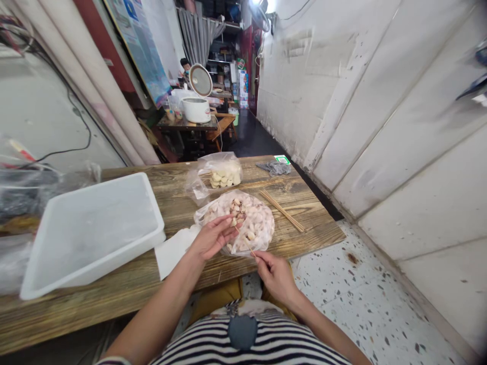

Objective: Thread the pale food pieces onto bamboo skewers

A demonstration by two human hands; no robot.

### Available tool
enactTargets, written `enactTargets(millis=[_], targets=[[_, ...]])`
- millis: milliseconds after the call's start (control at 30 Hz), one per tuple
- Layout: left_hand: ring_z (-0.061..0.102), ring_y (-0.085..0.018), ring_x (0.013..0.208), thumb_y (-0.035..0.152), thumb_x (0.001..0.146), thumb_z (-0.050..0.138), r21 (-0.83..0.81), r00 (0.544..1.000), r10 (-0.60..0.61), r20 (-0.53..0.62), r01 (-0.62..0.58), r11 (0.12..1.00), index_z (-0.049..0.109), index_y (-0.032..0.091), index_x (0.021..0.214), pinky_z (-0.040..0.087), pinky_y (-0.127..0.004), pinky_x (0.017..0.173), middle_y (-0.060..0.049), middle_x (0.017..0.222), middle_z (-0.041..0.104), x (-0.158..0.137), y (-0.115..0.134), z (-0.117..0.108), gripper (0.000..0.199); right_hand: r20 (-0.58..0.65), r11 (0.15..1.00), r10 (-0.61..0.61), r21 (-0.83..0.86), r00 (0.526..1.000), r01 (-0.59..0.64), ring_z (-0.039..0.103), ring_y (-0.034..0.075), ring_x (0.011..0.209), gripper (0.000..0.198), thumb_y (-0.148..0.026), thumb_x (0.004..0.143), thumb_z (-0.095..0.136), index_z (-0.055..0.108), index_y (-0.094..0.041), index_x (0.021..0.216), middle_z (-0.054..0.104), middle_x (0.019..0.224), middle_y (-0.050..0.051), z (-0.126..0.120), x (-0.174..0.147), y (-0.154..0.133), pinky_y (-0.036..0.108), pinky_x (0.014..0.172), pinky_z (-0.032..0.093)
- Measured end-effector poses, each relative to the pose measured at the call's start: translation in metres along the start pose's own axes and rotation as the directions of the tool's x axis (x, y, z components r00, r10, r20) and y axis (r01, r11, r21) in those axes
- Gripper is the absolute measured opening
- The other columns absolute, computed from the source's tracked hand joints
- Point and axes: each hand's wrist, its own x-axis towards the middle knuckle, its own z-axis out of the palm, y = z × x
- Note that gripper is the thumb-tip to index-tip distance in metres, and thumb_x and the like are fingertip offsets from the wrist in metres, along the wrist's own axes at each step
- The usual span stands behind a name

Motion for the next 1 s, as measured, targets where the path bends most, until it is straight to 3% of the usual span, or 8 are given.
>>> enactTargets(millis=[167,333,467,667,867,1000], targets=[[0.066,-0.018,0.088,0.006,0.075,0.061,-0.066,0.996,0.056,-0.069,-0.061,0.996,0.065,0.01,0.088,0.053,-0.029,0.082,-0.011,0.087,0.071,0.003,-0.006,0.005,0.014,0.001,1.0,0.021,0.016,1.0,-0.021,0.06,0.016,0.06,0.029,-0.024,0.086,0.043,0.068,-0.015,0.098,0.067,0.068,0.003,0.002,0.0,0.001,0.023,0.058,0.046],[0.067,-0.016,0.083,0.006,0.078,0.057,-0.088,0.992,0.017,-0.124,-0.028,0.996,0.065,0.008,0.088,0.053,-0.025,0.08,-0.012,0.084,0.071,0.003,-0.009,0.006,0.012,-0.001,1.0,0.015,0.015,1.0,-0.015,0.058,0.015,0.059,0.029,-0.024,0.087,0.043,0.069,-0.015,0.099,0.067,0.071,0.003,0.003,-0.001,0.0,0.022,0.055,0.043],[0.066,-0.017,0.088,0.006,0.079,0.056,-0.11,0.992,-0.014,-0.125,0.001,0.994,0.065,0.009,0.085,0.054,-0.024,0.08,-0.012,0.088,0.071,-0.001,-0.008,0.01,0.01,0.003,1.0,0.011,0.006,1.0,-0.011,0.057,0.015,0.058,0.029,-0.024,0.088,0.043,0.069,-0.016,0.097,0.067,0.069,0.002,0.002,-0.002,-0.002,0.021,0.055,0.043],[0.065,-0.021,0.093,0.009,0.08,0.056,-0.173,0.993,-0.028,-0.111,0.008,0.985,0.06,0.011,0.084,0.054,-0.036,0.082,-0.013,0.095,0.07,-0.007,-0.007,0.013,0.007,-0.001,0.999,-0.022,-0.029,1.0,0.022,0.06,0.016,0.064,0.028,-0.023,0.089,0.042,0.069,-0.017,0.091,0.067,0.073,0.003,0.001,-0.004,-0.005,0.022,0.059,0.043],[0.065,-0.02,0.092,0.008,0.08,0.054,-0.156,0.989,0.001,-0.149,-0.024,0.988,0.061,0.009,0.082,0.053,-0.033,0.083,-0.014,0.09,0.07,-0.011,-0.004,0.015,0.007,-0.015,0.998,-0.048,-0.031,0.999,0.048,0.059,0.015,0.06,0.028,-0.022,0.089,0.042,0.069,-0.019,0.097,0.068,0.071,0.002,0.001,-0.006,-0.007,0.021,0.057,0.043],[0.066,-0.02,0.091,0.007,0.079,0.057,-0.154,0.99,-0.006,-0.143,-0.016,0.988,0.062,0.01,0.081,0.053,-0.033,0.082,-0.013,0.089,0.07,-0.014,-0.003,0.017,0.007,-0.008,0.997,-0.05,-0.059,0.999,0.05,0.057,0.014,0.057,0.028,-0.023,0.089,0.042,0.07,-0.018,0.09,0.066,0.067,0.002,0.0,-0.006,-0.008,0.021,0.055,0.042]])
